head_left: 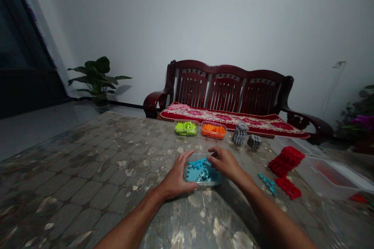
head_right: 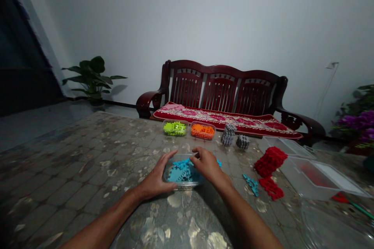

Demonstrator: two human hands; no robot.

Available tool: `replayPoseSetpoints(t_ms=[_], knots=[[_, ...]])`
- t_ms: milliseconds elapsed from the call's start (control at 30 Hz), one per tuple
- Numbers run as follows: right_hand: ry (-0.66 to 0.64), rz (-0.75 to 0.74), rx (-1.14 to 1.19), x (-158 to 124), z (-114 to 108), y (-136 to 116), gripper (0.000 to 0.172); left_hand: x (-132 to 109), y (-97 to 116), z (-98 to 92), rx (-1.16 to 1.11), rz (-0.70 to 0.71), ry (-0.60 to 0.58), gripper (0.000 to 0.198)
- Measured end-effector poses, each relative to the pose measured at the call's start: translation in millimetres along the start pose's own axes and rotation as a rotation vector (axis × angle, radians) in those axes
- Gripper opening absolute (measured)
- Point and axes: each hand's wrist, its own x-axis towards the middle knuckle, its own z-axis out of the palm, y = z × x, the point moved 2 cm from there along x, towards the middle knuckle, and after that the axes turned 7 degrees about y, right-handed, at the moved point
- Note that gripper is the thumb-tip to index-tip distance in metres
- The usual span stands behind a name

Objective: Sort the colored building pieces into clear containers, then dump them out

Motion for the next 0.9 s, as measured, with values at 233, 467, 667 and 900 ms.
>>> replayPoseSetpoints(t_ms=[233, 467, 667, 900], knots=[[0.052, -0.268, -0.312, -10.9, -7.3, -4.0, 0.032, 1.0, -1.5, 0.5, -0.003, 0.014, 0.001, 0.101], [0.034, -0.333, -0.275, -8.7, 0.0, -0.1, 0.039, -0.1, -0.8, 0.0, 0.0, 0.009, -0.001, 0.101], [0.391, -0.061, -0.116, 3.8, -49.7, 58.5, 0.036, 0.5, -0.1, -1.9, -0.006, -0.025, 0.014, 0.1], [0.224, 0.0, -0.265, -0.5, -51.2, 79.2, 0.05, 1.1, 0.1, -5.2, -0.005, -0.053, 0.035, 0.097]])
